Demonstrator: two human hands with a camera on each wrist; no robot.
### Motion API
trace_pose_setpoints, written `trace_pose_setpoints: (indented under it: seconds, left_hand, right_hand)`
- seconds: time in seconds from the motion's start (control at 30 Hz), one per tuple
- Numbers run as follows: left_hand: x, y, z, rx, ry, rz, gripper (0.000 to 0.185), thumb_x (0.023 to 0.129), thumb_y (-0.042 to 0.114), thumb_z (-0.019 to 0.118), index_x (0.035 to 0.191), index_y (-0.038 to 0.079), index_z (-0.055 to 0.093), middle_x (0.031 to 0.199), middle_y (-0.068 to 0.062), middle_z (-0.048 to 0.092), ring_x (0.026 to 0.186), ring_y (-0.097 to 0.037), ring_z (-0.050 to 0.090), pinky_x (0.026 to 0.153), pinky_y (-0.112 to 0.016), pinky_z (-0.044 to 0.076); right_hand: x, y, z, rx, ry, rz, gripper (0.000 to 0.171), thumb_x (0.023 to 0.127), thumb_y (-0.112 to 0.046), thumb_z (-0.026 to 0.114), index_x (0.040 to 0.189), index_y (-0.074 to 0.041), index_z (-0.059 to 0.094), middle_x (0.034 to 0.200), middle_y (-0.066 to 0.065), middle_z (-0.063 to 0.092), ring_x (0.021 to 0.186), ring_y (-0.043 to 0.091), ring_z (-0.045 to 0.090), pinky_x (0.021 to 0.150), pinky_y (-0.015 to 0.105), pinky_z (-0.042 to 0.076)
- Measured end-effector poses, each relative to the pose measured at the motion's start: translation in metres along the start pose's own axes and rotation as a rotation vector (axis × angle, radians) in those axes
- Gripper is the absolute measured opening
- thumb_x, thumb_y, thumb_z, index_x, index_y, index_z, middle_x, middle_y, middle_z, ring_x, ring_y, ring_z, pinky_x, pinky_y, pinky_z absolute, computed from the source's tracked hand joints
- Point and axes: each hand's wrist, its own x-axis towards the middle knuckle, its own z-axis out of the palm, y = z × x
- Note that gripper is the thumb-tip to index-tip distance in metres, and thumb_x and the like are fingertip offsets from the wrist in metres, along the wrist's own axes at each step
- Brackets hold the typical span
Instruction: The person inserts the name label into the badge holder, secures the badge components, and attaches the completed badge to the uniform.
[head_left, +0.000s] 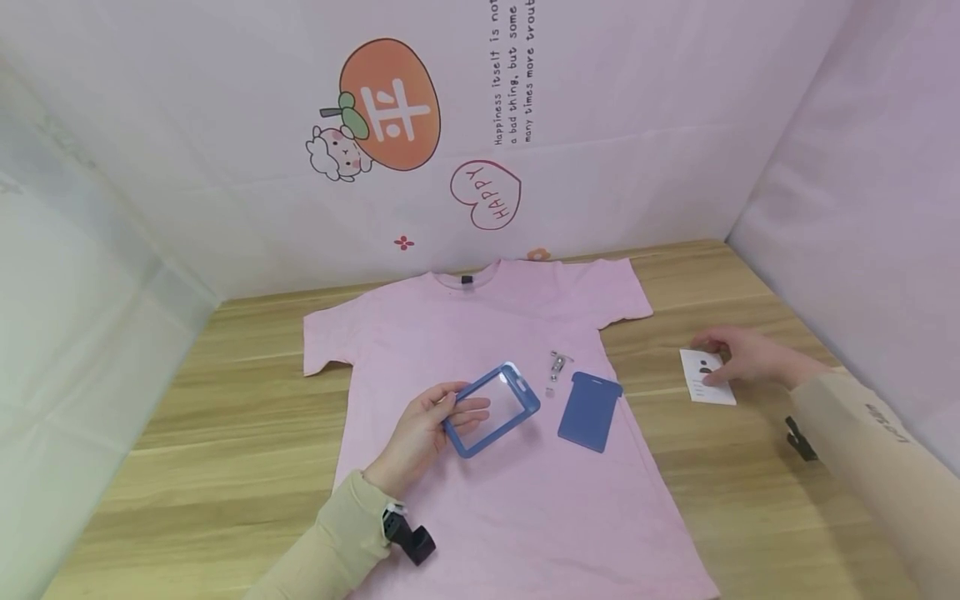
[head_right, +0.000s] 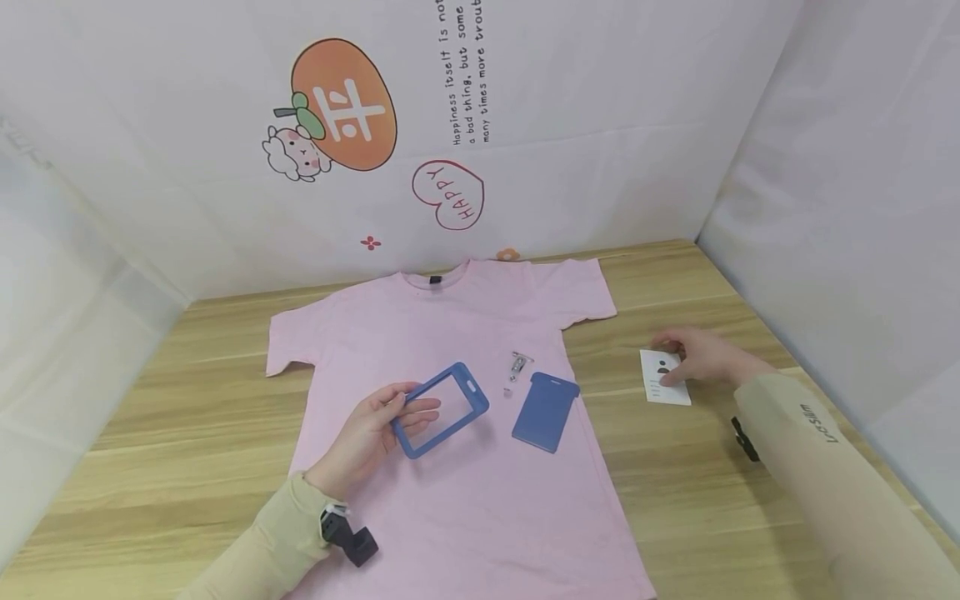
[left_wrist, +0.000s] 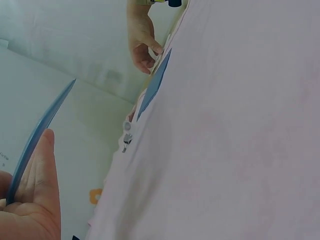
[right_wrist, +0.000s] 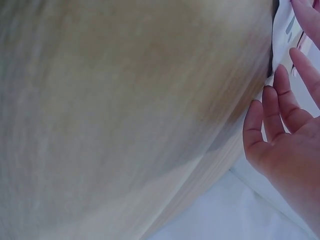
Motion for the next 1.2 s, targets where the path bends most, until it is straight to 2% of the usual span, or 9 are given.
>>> trace_pose_setpoints:
  seconds: [0.17, 0.3, 0.4, 0.57, 0.63, 0.77, 0.87, 1.07, 1.2]
  left_hand:
    - [0.0012, -0.0016, -0.0007, 0.005, 0.002, -0.011, 0.035, 0.105, 0.013, 0.029, 0.132, -0.009, 0.036, 0.114, -0.013, 0.068, 0.093, -0.01, 0.068, 0.093, -0.029, 0.052]
    - [0.0023, -0.0016, -0.0006, 0.016, -0.007, -0.007, 0.037, 0.105, 0.014, 0.029, 0.133, -0.009, 0.035, 0.116, -0.014, 0.067, 0.093, -0.01, 0.068, 0.094, -0.03, 0.051]
    - [0.0025, -0.0017, -0.0007, 0.015, -0.007, -0.006, 0.037, 0.105, 0.014, 0.029, 0.133, -0.009, 0.035, 0.115, -0.014, 0.067, 0.093, -0.01, 0.068, 0.094, -0.03, 0.051]
    - [0.0019, -0.0021, -0.0009, 0.011, -0.005, -0.014, 0.037, 0.105, 0.013, 0.028, 0.134, -0.009, 0.034, 0.116, -0.015, 0.066, 0.093, -0.009, 0.068, 0.094, -0.03, 0.051]
    - [0.0015, -0.0022, -0.0009, 0.013, -0.004, -0.015, 0.037, 0.105, 0.013, 0.028, 0.134, -0.009, 0.033, 0.116, -0.015, 0.066, 0.093, -0.009, 0.068, 0.094, -0.03, 0.051]
    - [0.0007, -0.0023, -0.0008, 0.015, -0.002, -0.011, 0.037, 0.105, 0.013, 0.028, 0.134, -0.01, 0.033, 0.117, -0.016, 0.066, 0.093, -0.009, 0.068, 0.094, -0.03, 0.051]
    - [0.0003, -0.0025, -0.0007, 0.017, -0.003, -0.008, 0.037, 0.105, 0.013, 0.028, 0.134, -0.01, 0.034, 0.117, -0.017, 0.065, 0.093, -0.009, 0.068, 0.095, -0.03, 0.051]
    - [0.0, -0.0041, -0.0015, 0.024, -0.007, -0.005, 0.037, 0.105, 0.014, 0.029, 0.133, -0.01, 0.034, 0.116, -0.014, 0.067, 0.093, -0.009, 0.068, 0.094, -0.03, 0.051]
    - [-0.0002, -0.0048, -0.0021, 0.013, -0.008, -0.008, 0.036, 0.105, 0.014, 0.03, 0.133, -0.009, 0.034, 0.114, -0.012, 0.068, 0.093, -0.009, 0.068, 0.094, -0.03, 0.051]
  right_hand:
    - [0.0011, 0.0009, 0.0009, 0.012, -0.005, 0.007, 0.062, 0.071, -0.015, 0.081, 0.121, 0.009, 0.053, 0.106, 0.021, 0.061, 0.097, 0.031, 0.055, 0.082, 0.04, 0.046]
    - [0.0012, 0.0015, -0.0002, 0.024, -0.008, 0.012, 0.064, 0.07, -0.015, 0.082, 0.122, 0.008, 0.052, 0.103, 0.022, 0.06, 0.089, 0.026, 0.053, 0.073, 0.03, 0.043]
    - [0.0013, 0.0004, -0.0006, 0.022, -0.005, 0.023, 0.065, 0.069, -0.017, 0.082, 0.122, 0.006, 0.053, 0.103, 0.023, 0.059, 0.088, 0.026, 0.052, 0.072, 0.031, 0.043]
    - [0.0021, 0.0008, -0.0002, 0.026, 0.001, 0.039, 0.067, 0.07, -0.019, 0.082, 0.123, 0.007, 0.052, 0.108, 0.028, 0.059, 0.096, 0.036, 0.056, 0.079, 0.046, 0.048]
    - [0.0024, 0.002, 0.0002, 0.018, 0.006, 0.033, 0.067, 0.07, -0.02, 0.082, 0.123, 0.008, 0.052, 0.107, 0.028, 0.06, 0.097, 0.038, 0.057, 0.078, 0.049, 0.048]
    - [0.0028, 0.0026, 0.0019, 0.022, 0.018, 0.026, 0.064, 0.071, -0.019, 0.082, 0.12, 0.009, 0.053, 0.098, 0.02, 0.064, 0.086, 0.027, 0.059, 0.071, 0.036, 0.049]
    - [0.0023, 0.0026, 0.0023, 0.042, 0.026, 0.032, 0.06, 0.073, -0.016, 0.08, 0.119, 0.011, 0.053, 0.095, 0.017, 0.064, 0.08, 0.019, 0.056, 0.064, 0.026, 0.045]
    - [0.0001, 0.0007, 0.0012, 0.093, 0.027, 0.078, 0.048, 0.08, -0.005, 0.07, 0.121, 0.012, 0.051, 0.1, 0.021, 0.061, 0.081, 0.019, 0.055, 0.06, 0.024, 0.047]
    - [-0.0006, -0.0005, -0.0001, 0.109, 0.043, 0.101, 0.046, 0.082, -0.004, 0.067, 0.121, 0.012, 0.051, 0.101, 0.024, 0.061, 0.081, 0.019, 0.055, 0.06, 0.024, 0.049]
